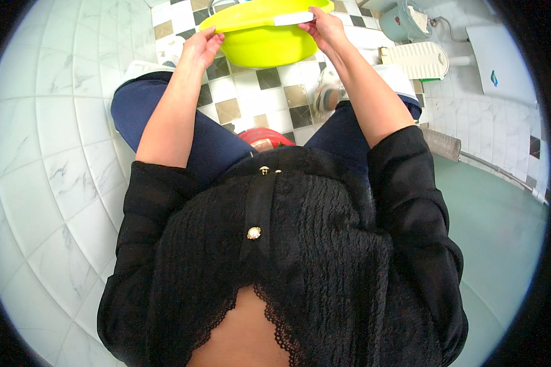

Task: The person hand washes dark-colored garments in a yellow basin filled with water, repeatedly submerging, agitating, and wringing the items. The person then transfers the wet clothes to a blue basin and empties the yellow basin.

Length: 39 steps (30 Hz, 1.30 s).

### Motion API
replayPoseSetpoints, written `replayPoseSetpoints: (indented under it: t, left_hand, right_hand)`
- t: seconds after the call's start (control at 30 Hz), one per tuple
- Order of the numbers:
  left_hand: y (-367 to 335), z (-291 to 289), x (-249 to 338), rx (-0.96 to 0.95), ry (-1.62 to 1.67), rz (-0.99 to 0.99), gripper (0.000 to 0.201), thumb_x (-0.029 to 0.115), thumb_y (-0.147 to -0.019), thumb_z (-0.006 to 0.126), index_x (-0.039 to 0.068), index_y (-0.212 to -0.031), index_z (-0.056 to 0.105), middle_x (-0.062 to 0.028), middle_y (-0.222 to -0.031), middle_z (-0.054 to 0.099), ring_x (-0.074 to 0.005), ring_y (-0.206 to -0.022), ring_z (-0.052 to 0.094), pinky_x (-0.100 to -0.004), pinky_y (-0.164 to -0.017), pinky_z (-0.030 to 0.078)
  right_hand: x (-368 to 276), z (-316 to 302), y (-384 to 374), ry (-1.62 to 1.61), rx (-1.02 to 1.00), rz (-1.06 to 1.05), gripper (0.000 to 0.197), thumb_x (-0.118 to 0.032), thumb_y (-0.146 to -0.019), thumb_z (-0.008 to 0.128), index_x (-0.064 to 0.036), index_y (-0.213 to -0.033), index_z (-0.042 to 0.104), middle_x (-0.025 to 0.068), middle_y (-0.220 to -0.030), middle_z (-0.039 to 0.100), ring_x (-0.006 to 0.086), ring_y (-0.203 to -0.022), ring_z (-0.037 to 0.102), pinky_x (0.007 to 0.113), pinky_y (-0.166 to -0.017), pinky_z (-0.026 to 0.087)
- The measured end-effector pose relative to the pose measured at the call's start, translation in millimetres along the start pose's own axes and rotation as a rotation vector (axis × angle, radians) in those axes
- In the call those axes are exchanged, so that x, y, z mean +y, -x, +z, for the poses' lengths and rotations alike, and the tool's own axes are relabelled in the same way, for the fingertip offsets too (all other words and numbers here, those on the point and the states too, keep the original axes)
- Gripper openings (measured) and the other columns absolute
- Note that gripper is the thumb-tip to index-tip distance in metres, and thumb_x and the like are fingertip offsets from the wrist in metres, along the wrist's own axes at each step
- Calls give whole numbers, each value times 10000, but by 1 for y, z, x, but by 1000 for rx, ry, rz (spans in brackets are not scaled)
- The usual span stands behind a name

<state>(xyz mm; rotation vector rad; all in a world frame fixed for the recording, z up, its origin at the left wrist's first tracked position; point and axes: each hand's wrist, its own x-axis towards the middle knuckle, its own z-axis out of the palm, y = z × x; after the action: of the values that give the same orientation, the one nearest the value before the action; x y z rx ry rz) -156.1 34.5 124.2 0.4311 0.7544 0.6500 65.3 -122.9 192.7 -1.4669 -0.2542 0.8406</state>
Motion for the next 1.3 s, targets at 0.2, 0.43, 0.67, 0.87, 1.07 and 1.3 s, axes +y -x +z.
replayPoseSetpoints:
  t: [0.2,0.43,0.67,0.87,1.07,1.3]
  left_hand:
    - [3,1,-5,-15,-5,-22,195,23,-890,530,-44,-1070,498,-133,-939,572,-194,-763,560,-284,-677,516]
    - [-4,-3,-8,-34,11,-38,188,16,-885,531,-42,-1061,499,-130,-932,573,-199,-758,561,-290,-685,515]
    - [0,-5,-7,-20,-3,-22,193,30,-896,521,-49,-1069,492,-130,-938,570,-204,-774,558,-297,-704,508]
    - [0,-5,-6,-16,-40,-27,206,33,-896,524,-54,-1078,484,-139,-950,577,-213,-798,568,-298,-718,513]
    - [1,-10,-12,-43,-48,-54,209,41,-902,515,-68,-1077,479,-153,-985,572,-233,-840,583,-314,-759,521]
    - [9,-10,-18,-51,-183,-131,213,57,-898,513,-76,-1063,490,-168,-998,569,-266,-915,599,-341,-809,531]
  right_hand:
    - [-6,-1,10,-34,15,-38,237,-112,-892,543,90,-1003,490,142,-863,582,217,-715,602,291,-623,572]
    - [-1,-8,1,-24,-4,-28,236,-115,-895,538,88,-1007,495,154,-891,594,219,-707,608,288,-623,571]
    - [-5,-3,3,-35,-30,-8,245,-109,-892,540,93,-1023,492,161,-902,597,224,-710,612,295,-627,570]
    - [-1,-3,9,-34,-6,-13,256,-117,-896,538,93,-1034,491,158,-909,592,221,-728,611,301,-636,571]
    - [0,-9,0,5,-31,-12,263,-122,-898,536,95,-1040,489,157,-910,591,214,-746,609,293,-646,570]
    - [7,-32,-5,-26,9,22,281,-128,-893,541,102,-1046,491,158,-895,599,206,-724,612,276,-623,567]
